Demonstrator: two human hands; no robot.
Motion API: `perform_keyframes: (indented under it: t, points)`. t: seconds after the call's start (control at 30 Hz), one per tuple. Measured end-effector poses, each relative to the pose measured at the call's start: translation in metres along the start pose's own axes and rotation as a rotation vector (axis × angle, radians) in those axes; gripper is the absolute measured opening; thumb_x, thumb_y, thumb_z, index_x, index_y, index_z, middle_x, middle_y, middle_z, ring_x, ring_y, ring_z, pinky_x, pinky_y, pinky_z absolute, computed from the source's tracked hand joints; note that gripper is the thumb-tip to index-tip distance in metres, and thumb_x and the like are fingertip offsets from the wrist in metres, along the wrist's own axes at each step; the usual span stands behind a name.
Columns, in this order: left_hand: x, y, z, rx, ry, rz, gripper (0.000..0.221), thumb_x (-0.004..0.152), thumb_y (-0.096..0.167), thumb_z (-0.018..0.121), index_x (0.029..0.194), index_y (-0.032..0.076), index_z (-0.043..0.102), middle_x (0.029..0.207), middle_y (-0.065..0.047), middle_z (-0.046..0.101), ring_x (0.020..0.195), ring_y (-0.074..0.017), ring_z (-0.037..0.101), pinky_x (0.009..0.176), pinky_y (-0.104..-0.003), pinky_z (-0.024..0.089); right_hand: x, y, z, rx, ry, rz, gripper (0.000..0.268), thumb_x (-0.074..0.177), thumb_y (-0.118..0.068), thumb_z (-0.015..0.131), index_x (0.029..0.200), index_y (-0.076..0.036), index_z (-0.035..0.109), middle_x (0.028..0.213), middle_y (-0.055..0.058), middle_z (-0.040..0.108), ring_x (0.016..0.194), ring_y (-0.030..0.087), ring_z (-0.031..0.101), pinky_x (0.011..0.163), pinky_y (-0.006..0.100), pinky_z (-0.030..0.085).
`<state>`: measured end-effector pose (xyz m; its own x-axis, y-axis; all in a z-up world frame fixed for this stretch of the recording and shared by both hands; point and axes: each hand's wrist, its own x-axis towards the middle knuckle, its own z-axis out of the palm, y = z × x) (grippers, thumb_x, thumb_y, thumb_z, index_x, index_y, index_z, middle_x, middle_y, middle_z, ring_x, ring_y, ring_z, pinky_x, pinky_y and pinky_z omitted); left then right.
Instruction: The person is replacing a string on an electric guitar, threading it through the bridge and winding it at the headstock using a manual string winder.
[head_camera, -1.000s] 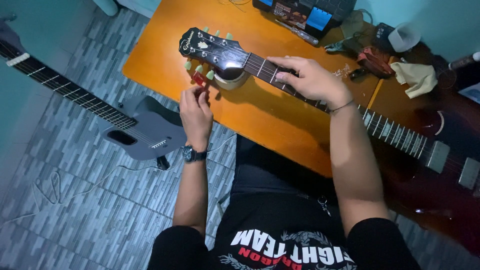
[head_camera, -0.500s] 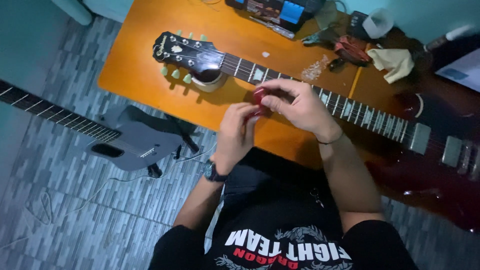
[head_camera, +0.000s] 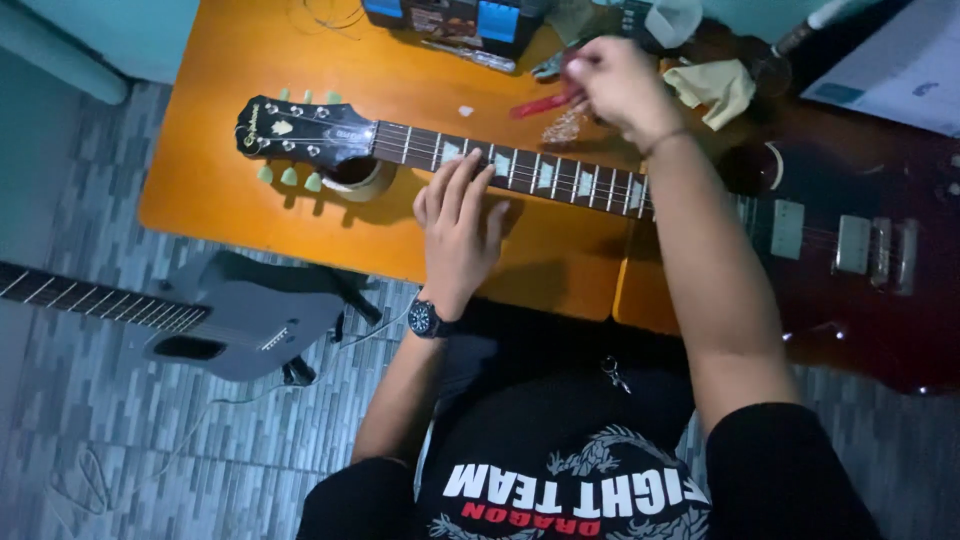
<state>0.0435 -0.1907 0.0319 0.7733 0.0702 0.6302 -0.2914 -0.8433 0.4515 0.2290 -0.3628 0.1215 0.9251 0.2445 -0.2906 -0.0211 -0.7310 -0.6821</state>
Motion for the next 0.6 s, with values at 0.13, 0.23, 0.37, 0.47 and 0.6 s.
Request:
perform_keyframes:
  t: [0.13,0.23,0.37,0.47,0.6]
  points:
    - [-0.006,0.001,0.005,0.066,-0.058,0.002,0.039,0.107,0.025,0.062,0.144,0.014,0.057,0.156,-0.007,0.049,0.146,-0.0287,0.042,0.111,-0.044,0.031,0.028,0.016,0.02,0.067,-0.132,0.068,0.02,0.109,-0.015,0.053,0.11,-0.002,0.068,0.087,0.009,0.071,0.071,0.014,0.068,0.068,0.031,0.06]
    - [-0.011,-0.002,0.006,0.091,-0.113,-0.012,0.046,0.106,0.024,0.064,0.15,0.016,0.051,0.162,-0.007,0.043,0.151,-0.0277,0.037,0.112,-0.045,0.029,0.029,0.012,0.024,-0.087,-0.165,0.107,0.019,0.109,-0.018,0.056,0.105,-0.006,0.07,0.089,0.008,0.076,0.075,0.015,0.073,0.074,0.031,0.058]
    - [-0.013,-0.006,0.008,0.093,-0.117,0.0,0.049,0.106,0.023,0.064,0.152,0.016,0.049,0.163,-0.007,0.041,0.151,-0.0275,0.036,0.112,-0.045,0.028,0.027,0.002,0.026,-0.325,-0.169,0.075,0.013,0.108,-0.023,0.06,0.112,-0.011,0.064,0.082,0.009,0.075,0.068,0.019,0.072,0.074,0.039,0.055]
    - [-0.013,-0.006,0.01,0.096,-0.105,0.003,0.048,0.106,0.022,0.064,0.151,0.016,0.05,0.163,-0.007,0.041,0.152,-0.0271,0.035,0.111,-0.045,0.028,0.043,0.004,0.023,-0.335,-0.127,0.041,0.017,0.106,-0.023,0.064,0.116,-0.01,0.066,0.089,0.012,0.073,0.064,0.019,0.067,0.065,0.036,0.057]
    - [-0.013,-0.004,0.007,0.101,-0.138,-0.008,0.054,0.105,0.022,0.068,0.154,0.015,0.047,0.165,-0.008,0.038,0.153,-0.0275,0.034,0.111,-0.044,0.029,0.131,0.067,0.032,-0.37,0.36,-0.286,0.022,0.096,-0.01,0.073,0.117,-0.005,0.075,0.108,0.024,0.072,0.091,0.041,0.072,0.069,0.046,0.062]
